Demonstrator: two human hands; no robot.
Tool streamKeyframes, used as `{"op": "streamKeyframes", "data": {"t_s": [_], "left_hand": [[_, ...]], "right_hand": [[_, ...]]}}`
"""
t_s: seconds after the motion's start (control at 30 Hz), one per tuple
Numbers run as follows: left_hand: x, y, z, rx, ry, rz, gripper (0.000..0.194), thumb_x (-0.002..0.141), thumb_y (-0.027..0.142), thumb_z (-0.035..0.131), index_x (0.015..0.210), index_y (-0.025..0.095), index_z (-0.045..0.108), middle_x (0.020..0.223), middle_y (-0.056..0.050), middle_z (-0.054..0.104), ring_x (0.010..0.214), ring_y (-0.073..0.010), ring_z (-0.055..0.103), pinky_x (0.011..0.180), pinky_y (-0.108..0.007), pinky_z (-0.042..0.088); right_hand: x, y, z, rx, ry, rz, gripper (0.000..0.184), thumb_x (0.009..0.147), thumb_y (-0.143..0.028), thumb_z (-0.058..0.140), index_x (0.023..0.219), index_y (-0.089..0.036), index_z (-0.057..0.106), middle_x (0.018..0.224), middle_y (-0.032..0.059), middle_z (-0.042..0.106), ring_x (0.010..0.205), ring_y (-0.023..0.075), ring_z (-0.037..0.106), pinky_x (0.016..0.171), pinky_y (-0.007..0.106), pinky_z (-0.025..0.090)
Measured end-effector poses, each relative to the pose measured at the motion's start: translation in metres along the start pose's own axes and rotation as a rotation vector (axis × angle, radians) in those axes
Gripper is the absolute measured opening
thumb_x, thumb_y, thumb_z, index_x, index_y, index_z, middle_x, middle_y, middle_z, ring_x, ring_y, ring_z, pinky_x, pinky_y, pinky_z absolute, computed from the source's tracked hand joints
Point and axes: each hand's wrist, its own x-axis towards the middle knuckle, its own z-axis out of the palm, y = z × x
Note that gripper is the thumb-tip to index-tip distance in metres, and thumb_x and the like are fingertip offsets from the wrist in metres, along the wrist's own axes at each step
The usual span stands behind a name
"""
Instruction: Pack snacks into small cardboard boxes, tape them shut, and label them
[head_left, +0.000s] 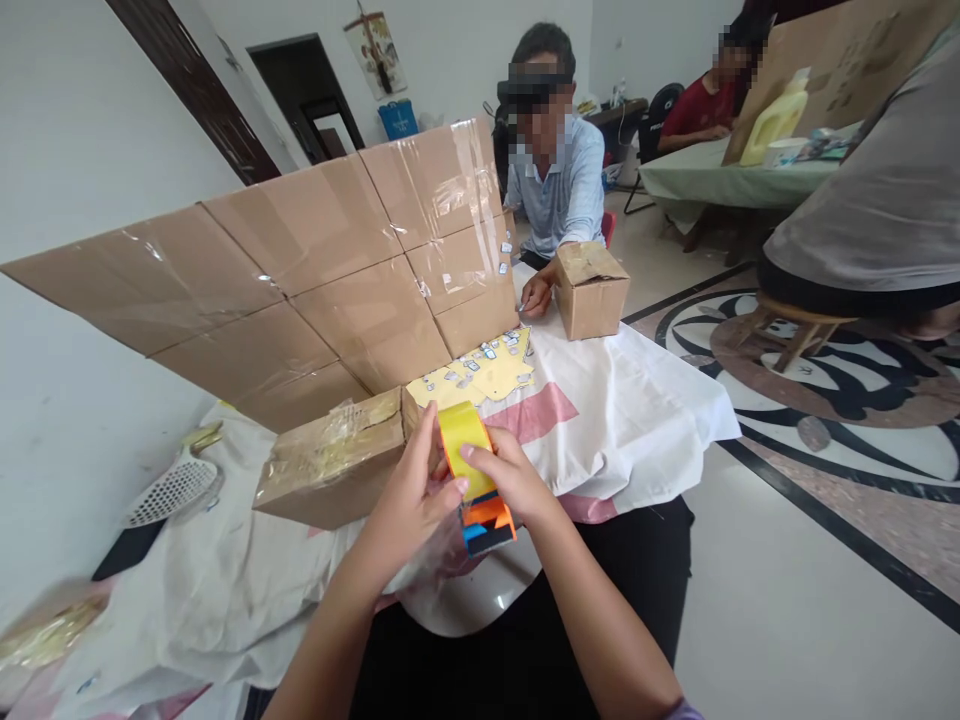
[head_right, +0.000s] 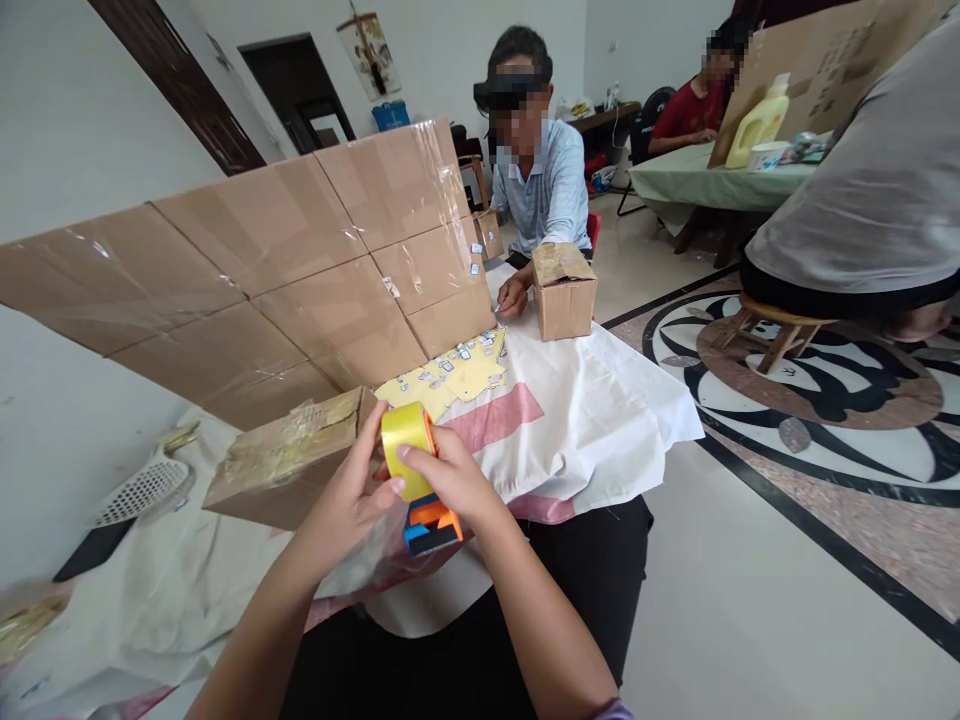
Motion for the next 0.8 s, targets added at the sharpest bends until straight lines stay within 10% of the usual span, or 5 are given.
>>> {"op": "streamKeyframes", "data": {"t_s": [0.27,0.43,0.67,0.8], "left_hand": [[-0.055,-0.006,0.002,0.403,0.258,0.080,0.018,0.095,0.027,0.059,0.109,0.024,0.069,0.102,-0.003,0.073,0.092,-0.0179,0.068,0.080,-0.030,0.051],[-0.065,-0.004,-0.012,0.598,0.417,0.375,0.031,0.090,0.009,0.062,0.115,0.024,0.072,0.092,-0.001,0.075,0.083,-0.0157,0.067,0.080,-0.029,0.048],[-0.067,0.013,-0.014,0.183,0.360,-0.026,0.017,0.092,0.029,0.064,0.100,0.027,0.079,0.083,-0.001,0.075,0.069,-0.0166,0.068,0.064,-0.027,0.053],[-0.077,0.008,-0.013,0.383,0.375,0.195,0.036,0.091,0.017,0.062,0.120,0.033,0.073,0.085,-0.001,0.076,0.070,-0.0168,0.069,0.065,-0.027,0.051]], "right_hand": [[0.015,0.001,0.001,0.097,0.240,-0.114,0.020,0.086,-0.035,0.063,0.094,-0.018,0.071,0.080,0.0057,0.074,0.073,0.0206,0.069,0.070,0.032,0.056],[0.022,0.004,-0.001,0.075,0.373,-0.095,0.022,0.085,-0.036,0.064,0.094,-0.016,0.070,0.075,0.0051,0.072,0.068,0.0197,0.067,0.064,0.030,0.053],[0.023,0.007,-0.003,-0.187,0.539,-0.149,0.022,0.084,-0.039,0.064,0.083,-0.016,0.066,0.074,0.0034,0.068,0.065,0.0177,0.060,0.061,0.028,0.048],[0.024,0.008,-0.004,-0.251,0.587,-0.130,0.022,0.083,-0.039,0.063,0.080,-0.017,0.063,0.071,0.0016,0.063,0.062,0.0163,0.055,0.058,0.028,0.046]]}}
